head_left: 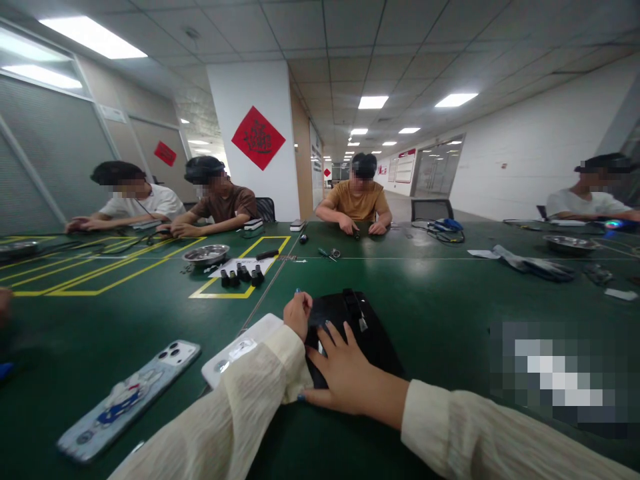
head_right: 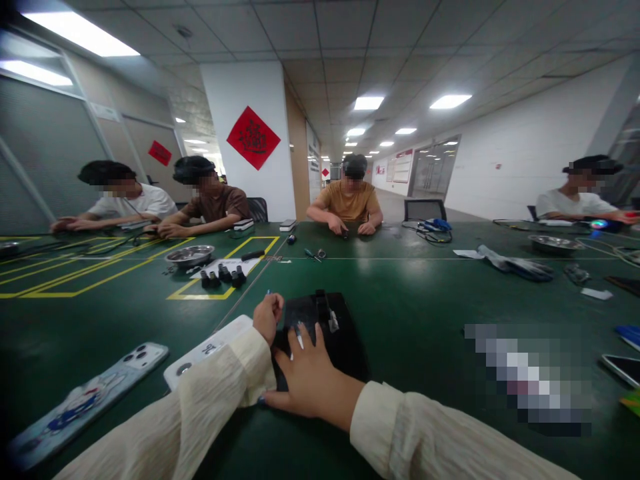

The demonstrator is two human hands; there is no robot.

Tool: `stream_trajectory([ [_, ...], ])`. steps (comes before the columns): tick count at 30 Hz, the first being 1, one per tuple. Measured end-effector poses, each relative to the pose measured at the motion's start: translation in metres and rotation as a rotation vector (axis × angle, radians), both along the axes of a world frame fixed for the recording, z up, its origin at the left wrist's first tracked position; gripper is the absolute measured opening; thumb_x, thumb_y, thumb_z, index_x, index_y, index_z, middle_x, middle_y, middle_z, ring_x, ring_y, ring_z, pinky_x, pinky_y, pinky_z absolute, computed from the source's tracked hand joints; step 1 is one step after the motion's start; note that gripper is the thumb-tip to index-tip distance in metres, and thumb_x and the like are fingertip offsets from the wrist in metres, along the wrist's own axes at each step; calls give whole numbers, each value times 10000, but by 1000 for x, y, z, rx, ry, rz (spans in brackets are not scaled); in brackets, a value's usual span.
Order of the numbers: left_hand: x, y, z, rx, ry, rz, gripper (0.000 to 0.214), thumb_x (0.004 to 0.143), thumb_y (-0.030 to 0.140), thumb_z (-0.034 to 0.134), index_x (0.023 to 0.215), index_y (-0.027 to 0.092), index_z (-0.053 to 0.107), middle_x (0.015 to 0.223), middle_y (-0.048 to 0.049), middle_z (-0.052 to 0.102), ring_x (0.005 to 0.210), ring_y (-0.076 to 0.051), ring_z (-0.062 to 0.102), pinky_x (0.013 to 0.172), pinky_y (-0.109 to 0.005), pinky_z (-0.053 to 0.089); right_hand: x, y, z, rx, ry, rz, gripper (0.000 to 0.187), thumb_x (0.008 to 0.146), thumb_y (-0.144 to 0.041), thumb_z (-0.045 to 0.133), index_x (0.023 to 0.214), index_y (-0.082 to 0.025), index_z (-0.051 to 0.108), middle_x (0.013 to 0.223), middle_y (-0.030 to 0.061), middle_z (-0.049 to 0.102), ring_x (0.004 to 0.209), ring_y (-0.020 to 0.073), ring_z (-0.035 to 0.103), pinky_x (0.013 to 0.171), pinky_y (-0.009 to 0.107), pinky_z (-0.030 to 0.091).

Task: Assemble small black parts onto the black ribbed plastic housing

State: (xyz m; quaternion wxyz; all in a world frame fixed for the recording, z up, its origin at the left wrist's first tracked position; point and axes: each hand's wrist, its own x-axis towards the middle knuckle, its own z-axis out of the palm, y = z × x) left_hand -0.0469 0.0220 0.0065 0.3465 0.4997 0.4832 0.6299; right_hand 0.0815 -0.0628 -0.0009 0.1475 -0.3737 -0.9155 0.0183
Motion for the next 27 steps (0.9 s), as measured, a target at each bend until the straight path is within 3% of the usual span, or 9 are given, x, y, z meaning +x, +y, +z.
stream_trajectory([
  [3,1,-1,-2,18,33,-12,407,830,373,297,482,192,406,353,56,263,340,-91,235,380,-214,174,13,15,-5,36,82,-29,630,744,-592,519,1285,-273,468,1381,121,388,1284,385,276,1023,638,117],
  [6,-1,-1,-5,52,124,-44,417,836,383,297,484,193,415,364,48,285,354,-97,271,392,-214,192,33,35,-8,18,116,-121,610,729,-556,566,1285,-328,465,1382,70,394,1278,399,283,1007,686,81],
  [10,-5,-1,-9,99,248,-54,436,854,398,275,506,193,438,378,41,322,372,-106,317,412,-216,227,69,63,-6,-109,49,-283,517,779,-474,534,1280,-364,469,1387,55,387,1276,437,253,946,742,114],
  [16,-5,-3,-10,118,332,-60,442,870,395,245,530,191,440,401,42,344,394,-105,348,444,-220,266,129,95,8,-287,-47,-630,473,829,-375,482,1299,-377,432,1451,37,271,1320,389,177,944,717,148],
  [22,-3,-4,-8,101,371,-93,446,843,441,245,524,189,429,399,48,337,395,-101,346,448,-223,271,189,115,16,-357,-115,-882,482,857,-314,433,1337,-332,394,1460,108,233,1303,424,186,880,723,209],
  [27,-3,-6,-6,82,414,-110,447,838,441,227,526,191,428,402,46,342,406,-104,358,464,-229,287,242,121,9,-272,-134,-981,444,859,-340,409,1301,-337,449,1417,141,324,1263,393,307,843,635,328],
])
